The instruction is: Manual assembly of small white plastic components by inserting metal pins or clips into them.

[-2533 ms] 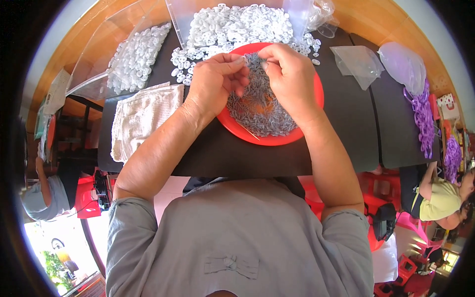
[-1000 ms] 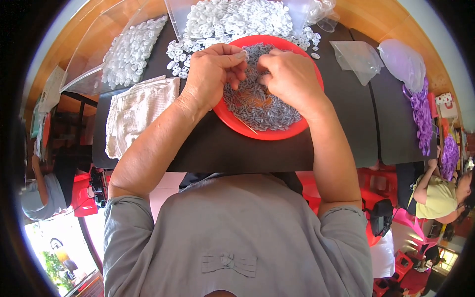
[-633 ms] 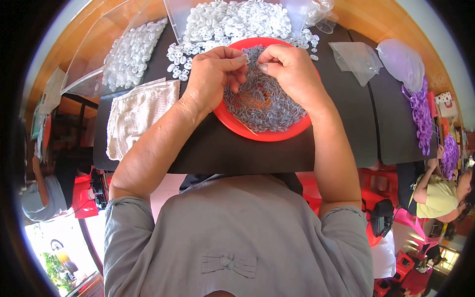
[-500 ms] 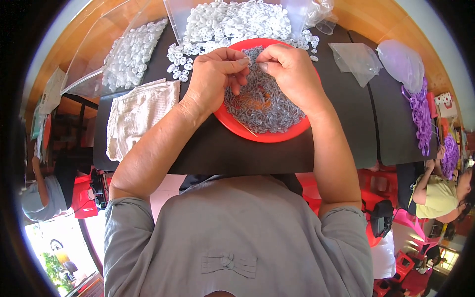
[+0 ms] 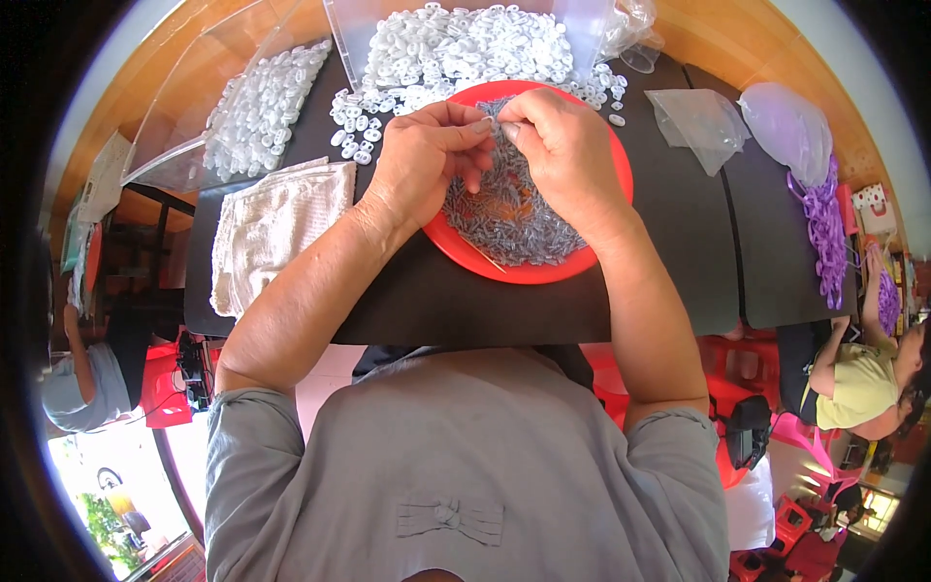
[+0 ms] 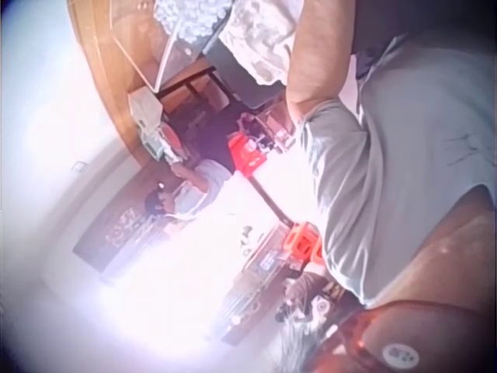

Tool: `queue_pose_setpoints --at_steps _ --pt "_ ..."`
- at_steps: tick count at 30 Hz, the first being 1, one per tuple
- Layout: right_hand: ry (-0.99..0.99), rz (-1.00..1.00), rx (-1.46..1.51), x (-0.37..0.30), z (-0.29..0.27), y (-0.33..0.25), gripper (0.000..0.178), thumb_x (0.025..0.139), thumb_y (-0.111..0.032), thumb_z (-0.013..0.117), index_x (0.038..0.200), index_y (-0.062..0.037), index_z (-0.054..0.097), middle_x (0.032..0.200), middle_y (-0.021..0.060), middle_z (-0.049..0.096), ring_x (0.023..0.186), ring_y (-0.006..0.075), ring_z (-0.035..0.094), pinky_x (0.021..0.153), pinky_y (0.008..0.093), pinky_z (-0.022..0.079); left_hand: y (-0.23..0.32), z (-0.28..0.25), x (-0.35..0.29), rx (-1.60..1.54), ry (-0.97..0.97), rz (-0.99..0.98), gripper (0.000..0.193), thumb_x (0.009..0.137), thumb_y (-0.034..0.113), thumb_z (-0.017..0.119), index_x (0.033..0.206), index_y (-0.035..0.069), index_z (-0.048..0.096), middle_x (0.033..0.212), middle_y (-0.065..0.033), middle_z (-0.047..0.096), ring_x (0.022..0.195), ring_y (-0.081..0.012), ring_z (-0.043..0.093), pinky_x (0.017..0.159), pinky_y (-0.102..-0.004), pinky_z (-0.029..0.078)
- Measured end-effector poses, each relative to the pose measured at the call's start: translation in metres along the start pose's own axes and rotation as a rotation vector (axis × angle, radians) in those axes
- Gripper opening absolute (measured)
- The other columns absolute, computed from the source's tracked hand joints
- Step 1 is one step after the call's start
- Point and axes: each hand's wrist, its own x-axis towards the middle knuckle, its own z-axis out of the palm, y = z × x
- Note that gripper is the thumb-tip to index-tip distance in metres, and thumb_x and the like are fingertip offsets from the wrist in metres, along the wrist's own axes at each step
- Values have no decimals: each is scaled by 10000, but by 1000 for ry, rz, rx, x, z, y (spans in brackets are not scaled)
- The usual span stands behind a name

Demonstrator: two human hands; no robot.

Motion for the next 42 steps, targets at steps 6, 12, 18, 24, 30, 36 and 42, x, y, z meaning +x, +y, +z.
queue_pose_setpoints --at_steps 6,12,18,24,30,36,42 --pt "51 -4 -58 -1 2 1 84 855 22 593 937 7 606 822 80 660 729 152 621 666 276 488 0 2 -1 -20 -8 9 73 854 10 640 885 -44 601 748 -99 629 580 -166 600 429 -272 466" --pt "46 -71 -126 -1 3 -2 83 857 29 579 935 5 588 840 124 653 744 230 645 679 314 501 0 4 -4 2 -8 49 71 852 9 636 885 -44 602 745 -98 629 580 -156 600 425 -259 462" --pt "48 -85 -145 -1 3 -2 86 859 27 580 940 1 582 840 129 651 750 247 652 674 322 501 2 5 -4 19 2 53 66 853 4 627 889 -45 600 742 -91 623 587 -145 597 433 -251 460" --pt "61 -113 -158 -1 4 -4 84 861 19 589 941 -5 582 836 130 647 734 265 650 657 329 497 4 6 -7 44 17 74 66 855 2 621 894 -47 598 741 -85 620 590 -135 591 442 -244 456" --pt "77 -126 -187 -1 6 -4 80 853 16 608 924 -14 583 818 117 641 712 266 641 634 337 486 4 7 -7 55 26 81 68 856 0 620 899 -49 599 738 -78 616 586 -129 583 439 -241 449" --pt "97 -106 -177 -1 6 -4 79 847 17 614 912 -14 583 807 109 639 693 252 630 627 333 481 5 8 -9 62 25 83 74 860 8 625 903 -47 601 735 -74 613 584 -120 576 435 -235 443" --pt "112 -105 -161 0 7 -5 78 845 19 612 911 -12 584 796 106 636 687 238 627 622 328 479 3 6 -8 72 24 87 90 862 20 642 912 -42 601 751 -81 624 594 -136 594 441 -243 453"
